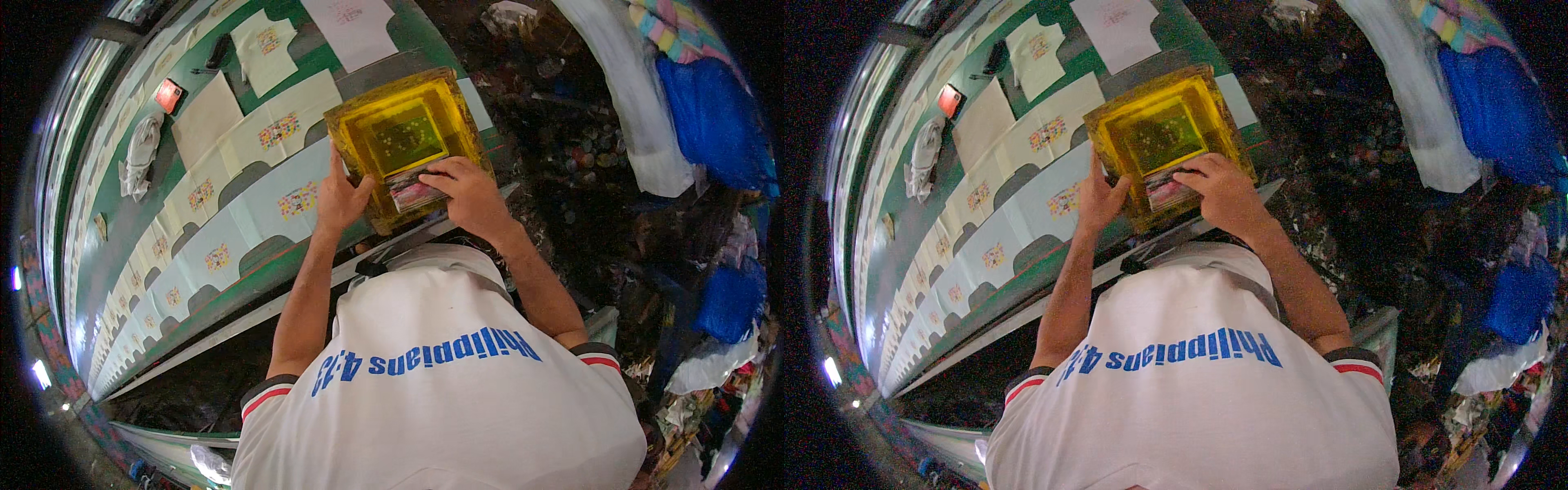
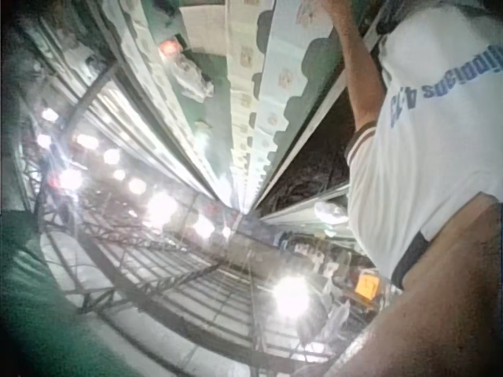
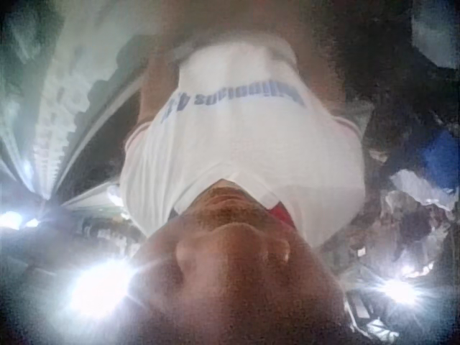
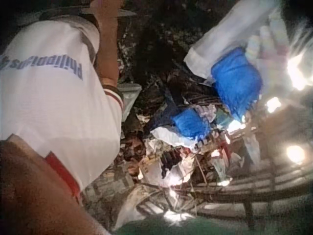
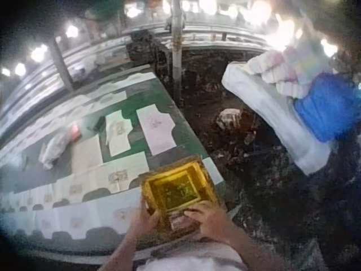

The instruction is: The person uses a yellow ink tray and a squeegee to apply green ink onto a screen-printing frame, repeatedly rolling the squeegee across the screen to transfer ink onto patterned paper sheets laid out on a green table. The person moves the tray along the table and continues printing multiple sheets in sequence.

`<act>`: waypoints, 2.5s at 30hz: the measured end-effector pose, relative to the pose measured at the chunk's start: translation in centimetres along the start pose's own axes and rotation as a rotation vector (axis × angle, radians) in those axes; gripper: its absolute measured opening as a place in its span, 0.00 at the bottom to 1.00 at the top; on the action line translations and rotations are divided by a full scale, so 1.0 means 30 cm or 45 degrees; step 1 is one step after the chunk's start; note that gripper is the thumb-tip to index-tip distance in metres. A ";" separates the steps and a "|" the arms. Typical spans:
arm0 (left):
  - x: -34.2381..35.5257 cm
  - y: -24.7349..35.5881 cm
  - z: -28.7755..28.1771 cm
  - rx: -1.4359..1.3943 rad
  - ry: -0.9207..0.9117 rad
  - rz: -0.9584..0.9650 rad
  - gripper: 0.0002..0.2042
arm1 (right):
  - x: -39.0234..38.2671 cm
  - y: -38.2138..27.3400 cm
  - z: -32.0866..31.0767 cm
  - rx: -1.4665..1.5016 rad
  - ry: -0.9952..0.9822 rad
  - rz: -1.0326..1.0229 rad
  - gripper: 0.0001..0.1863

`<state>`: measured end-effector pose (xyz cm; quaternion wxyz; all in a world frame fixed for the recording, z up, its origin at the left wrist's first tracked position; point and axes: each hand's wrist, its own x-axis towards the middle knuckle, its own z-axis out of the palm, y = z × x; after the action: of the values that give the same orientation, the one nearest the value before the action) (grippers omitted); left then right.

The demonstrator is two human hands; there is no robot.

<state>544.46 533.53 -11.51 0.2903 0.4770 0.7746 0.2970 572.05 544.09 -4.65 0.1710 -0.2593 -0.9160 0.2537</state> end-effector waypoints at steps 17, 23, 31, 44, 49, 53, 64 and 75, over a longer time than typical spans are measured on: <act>0.058 -0.008 0.172 -0.204 0.036 -0.003 0.51 | -0.058 0.197 -0.023 0.008 -0.109 -0.083 0.23; 0.047 -0.014 0.166 -0.091 0.072 0.052 0.51 | -0.035 0.186 -0.056 0.081 -0.188 -0.072 0.26; 0.040 0.039 0.157 -0.098 0.026 -0.018 0.50 | -0.035 0.198 -0.055 -0.035 -0.205 -0.155 0.24; 0.005 0.134 0.113 -0.064 -0.068 -0.309 0.41 | 0.086 0.261 -0.029 0.043 0.014 -0.178 0.26; 0.019 0.117 0.123 -0.037 -0.083 -0.261 0.46 | 0.229 0.309 0.011 0.006 0.075 -0.216 0.26; 0.008 0.125 0.114 -0.021 -0.078 -0.252 0.44 | 0.343 0.321 0.044 0.019 0.038 -0.226 0.22; -0.044 0.035 0.220 0.046 0.235 -0.103 0.31 | 0.215 0.275 -0.052 0.059 -0.379 -0.338 0.22; -0.047 0.072 0.210 0.201 0.220 -0.141 0.29 | 0.039 0.244 -0.061 -0.031 -0.098 -0.333 0.25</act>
<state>550.85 534.20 -13.80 0.2000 0.4277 0.8428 0.2585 574.76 550.83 -7.01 0.1641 -0.1297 -0.9510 0.2278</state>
